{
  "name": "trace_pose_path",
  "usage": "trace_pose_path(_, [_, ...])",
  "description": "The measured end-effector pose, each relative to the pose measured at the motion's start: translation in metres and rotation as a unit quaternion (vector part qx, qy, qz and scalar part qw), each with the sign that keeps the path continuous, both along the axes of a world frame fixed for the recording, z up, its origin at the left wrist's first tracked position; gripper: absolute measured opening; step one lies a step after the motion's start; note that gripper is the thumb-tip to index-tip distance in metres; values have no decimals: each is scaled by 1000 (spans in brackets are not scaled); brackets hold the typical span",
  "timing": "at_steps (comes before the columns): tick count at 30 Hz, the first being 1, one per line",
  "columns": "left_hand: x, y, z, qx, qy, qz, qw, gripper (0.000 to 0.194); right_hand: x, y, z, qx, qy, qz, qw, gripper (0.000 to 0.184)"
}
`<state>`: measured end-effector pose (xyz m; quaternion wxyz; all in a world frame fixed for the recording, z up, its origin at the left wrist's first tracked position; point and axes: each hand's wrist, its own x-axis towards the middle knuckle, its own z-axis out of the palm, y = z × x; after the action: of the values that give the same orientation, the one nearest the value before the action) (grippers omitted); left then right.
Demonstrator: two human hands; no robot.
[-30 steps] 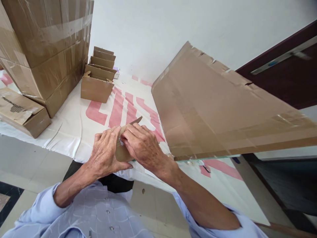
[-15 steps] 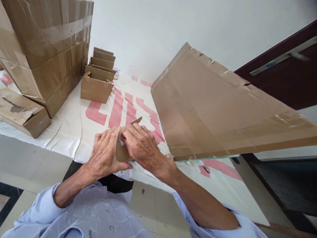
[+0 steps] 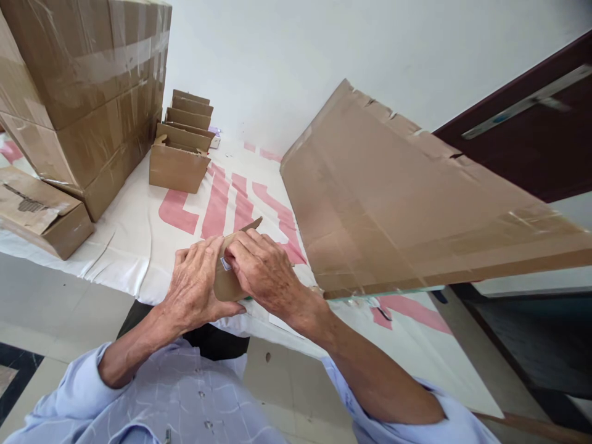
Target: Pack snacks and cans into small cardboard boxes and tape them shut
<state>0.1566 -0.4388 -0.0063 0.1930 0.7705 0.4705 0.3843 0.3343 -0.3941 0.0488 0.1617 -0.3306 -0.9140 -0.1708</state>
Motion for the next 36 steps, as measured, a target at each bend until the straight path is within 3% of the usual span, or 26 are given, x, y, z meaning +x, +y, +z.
trace_pose_path(14, [2, 1, 0, 7, -5, 13, 1000, 118, 1, 1, 3, -14, 19, 23, 999, 26])
trace_pose_path(23, [0, -3, -1, 5, 2, 20, 1000, 115, 5, -7, -4, -44, 139, 59, 988, 26])
trace_pose_path(29, [-6, -1, 3, -3, 32, 21, 999, 119, 19, -17, 11, -103, 324, 83, 937, 16])
trace_pose_path(33, [-18, 2, 7, -5, 40, 19, 999, 118, 44, -21, 21, -127, 409, 23, 903, 11])
trace_pose_path(36, [-32, 4, 10, -7, 39, 22, 999, 113, 78, -21, 15, -147, 471, -37, 869, 19])
